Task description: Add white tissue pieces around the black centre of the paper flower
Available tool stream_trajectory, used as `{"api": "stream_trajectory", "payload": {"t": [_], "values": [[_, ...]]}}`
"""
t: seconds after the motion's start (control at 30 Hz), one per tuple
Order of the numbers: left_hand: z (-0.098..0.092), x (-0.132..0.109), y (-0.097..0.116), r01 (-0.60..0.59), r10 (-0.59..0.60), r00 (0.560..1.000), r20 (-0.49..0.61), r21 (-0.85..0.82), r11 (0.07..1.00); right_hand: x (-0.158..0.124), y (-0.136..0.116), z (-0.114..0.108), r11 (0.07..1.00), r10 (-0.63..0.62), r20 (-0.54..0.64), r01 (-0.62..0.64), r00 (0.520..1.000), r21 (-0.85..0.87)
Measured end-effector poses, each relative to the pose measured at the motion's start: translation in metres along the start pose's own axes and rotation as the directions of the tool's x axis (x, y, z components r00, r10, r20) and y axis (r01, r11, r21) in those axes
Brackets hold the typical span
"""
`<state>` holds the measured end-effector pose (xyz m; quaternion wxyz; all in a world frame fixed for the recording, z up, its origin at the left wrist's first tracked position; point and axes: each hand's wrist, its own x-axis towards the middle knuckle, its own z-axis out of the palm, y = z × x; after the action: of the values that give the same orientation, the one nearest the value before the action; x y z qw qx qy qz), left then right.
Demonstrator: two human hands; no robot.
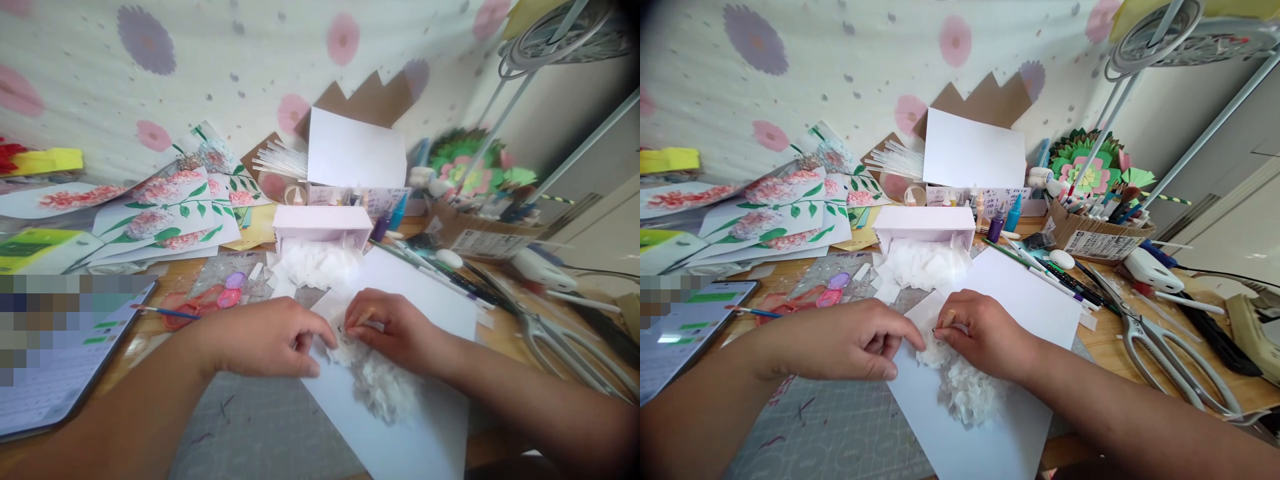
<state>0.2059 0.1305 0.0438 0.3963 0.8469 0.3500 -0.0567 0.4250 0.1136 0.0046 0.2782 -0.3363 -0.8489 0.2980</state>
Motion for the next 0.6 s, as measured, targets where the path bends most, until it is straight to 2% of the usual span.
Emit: {"api": "stream_trajectory", "payload": {"t": [0.1, 0.17, 0.27, 0.37, 0.5, 0.6], "values": [[0.0, 0.003, -0.001, 0.032, -0.034, 0.994, -0.105, -0.014, 0.999, -0.001, 0.001, -0.002, 0.999, -0.052, 0.008, 0.052, 0.999, -0.016], [0.002, 0.004, -0.001, 0.034, -0.035, 0.995, -0.094, -0.015, 0.999, -0.002, 0.002, -0.006, 0.998, -0.04, -0.019, 0.041, 0.999, 0.054], [0.005, 0.006, -0.002, 0.025, -0.024, 0.999, -0.041, 0.008, 1.0, -0.004, 0.001, -0.017, 0.979, -0.011, -0.133, 0.038, 0.991, 0.2], [0.006, 0.006, -0.002, 0.03, -0.029, 0.999, -0.023, 0.021, 0.999, -0.006, 0.001, -0.03, 0.967, 0.021, -0.216, 0.035, 0.976, 0.253], [0.005, 0.005, -0.001, 0.043, -0.042, 0.999, -0.013, 0.017, 0.999, -0.006, 0.0, -0.035, 0.934, 0.116, -0.24, -0.024, 0.964, 0.355], [0.006, 0.005, -0.001, 0.032, -0.031, 0.999, -0.026, 0.032, 0.999, -0.002, -0.003, -0.03, 0.9, 0.129, -0.215, -0.023, 0.968, 0.436]]}}
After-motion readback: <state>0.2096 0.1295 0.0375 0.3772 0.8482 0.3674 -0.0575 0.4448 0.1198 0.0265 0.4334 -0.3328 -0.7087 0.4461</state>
